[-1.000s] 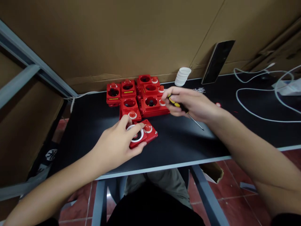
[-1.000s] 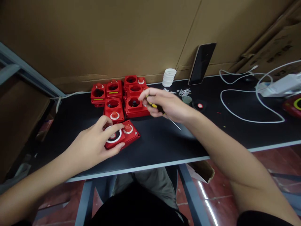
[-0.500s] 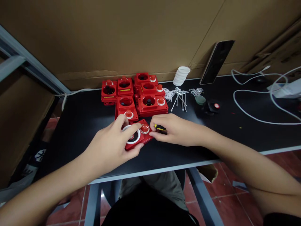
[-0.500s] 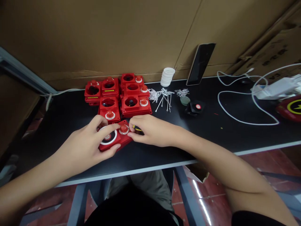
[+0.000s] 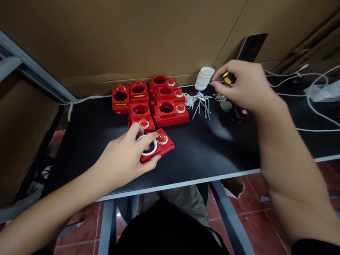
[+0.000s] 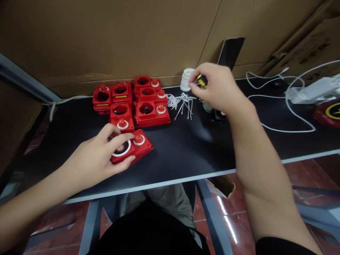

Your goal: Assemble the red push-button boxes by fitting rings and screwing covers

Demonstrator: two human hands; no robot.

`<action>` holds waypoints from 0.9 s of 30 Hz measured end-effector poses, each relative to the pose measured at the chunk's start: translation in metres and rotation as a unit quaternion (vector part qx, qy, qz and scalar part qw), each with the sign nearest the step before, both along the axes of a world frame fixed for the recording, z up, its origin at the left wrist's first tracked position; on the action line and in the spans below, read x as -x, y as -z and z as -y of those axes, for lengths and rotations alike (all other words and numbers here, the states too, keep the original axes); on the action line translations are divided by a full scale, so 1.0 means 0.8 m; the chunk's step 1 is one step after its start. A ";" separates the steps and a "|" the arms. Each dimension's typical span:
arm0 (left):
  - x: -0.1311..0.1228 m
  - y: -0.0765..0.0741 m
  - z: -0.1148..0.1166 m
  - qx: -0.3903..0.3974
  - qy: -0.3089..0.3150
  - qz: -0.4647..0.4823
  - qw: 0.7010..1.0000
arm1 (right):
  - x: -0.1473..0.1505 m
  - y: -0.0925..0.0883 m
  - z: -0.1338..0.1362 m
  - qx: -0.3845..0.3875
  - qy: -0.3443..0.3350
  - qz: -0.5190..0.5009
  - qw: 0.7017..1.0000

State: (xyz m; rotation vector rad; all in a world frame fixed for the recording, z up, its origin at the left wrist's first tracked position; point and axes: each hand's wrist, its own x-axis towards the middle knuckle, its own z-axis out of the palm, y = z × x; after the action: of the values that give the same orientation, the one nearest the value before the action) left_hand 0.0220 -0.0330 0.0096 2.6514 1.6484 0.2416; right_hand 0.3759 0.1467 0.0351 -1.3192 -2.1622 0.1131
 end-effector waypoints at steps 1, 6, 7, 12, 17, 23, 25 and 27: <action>0.000 0.000 0.000 0.002 -0.002 -0.003 1.000 | -0.014 0.001 -0.013 0.018 0.057 0.040 0.997; -0.002 -0.003 0.001 0.013 -0.011 -0.019 1.000 | -0.055 0.014 -0.043 0.114 0.146 0.109 0.977; -0.002 -0.003 0.001 0.016 -0.013 -0.022 1.000 | -0.058 0.017 -0.045 0.126 0.151 0.116 0.973; -0.002 -0.011 -0.003 0.044 -0.029 -0.026 0.998 | -0.063 0.022 -0.047 0.167 0.178 0.140 0.960; 0.006 -0.025 -0.011 0.094 -0.032 0.003 0.995 | -0.053 0.014 -0.049 0.126 0.233 0.119 0.957; 0.010 -0.030 -0.013 0.083 -0.011 0.024 0.996 | -0.028 0.009 -0.040 0.067 0.217 0.064 0.972; 0.011 -0.031 -0.014 0.074 -0.004 0.032 0.997 | -0.020 0.011 -0.036 0.070 0.205 0.055 0.975; 0.012 -0.030 -0.014 0.063 0.006 0.047 0.997 | -0.015 0.014 -0.034 0.061 0.189 0.036 0.979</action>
State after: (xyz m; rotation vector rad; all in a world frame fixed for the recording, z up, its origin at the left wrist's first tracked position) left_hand 0.0127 -0.0218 0.0339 2.5176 1.5657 0.2494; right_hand 0.3877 0.1741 0.0240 -1.8052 -1.9468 0.0453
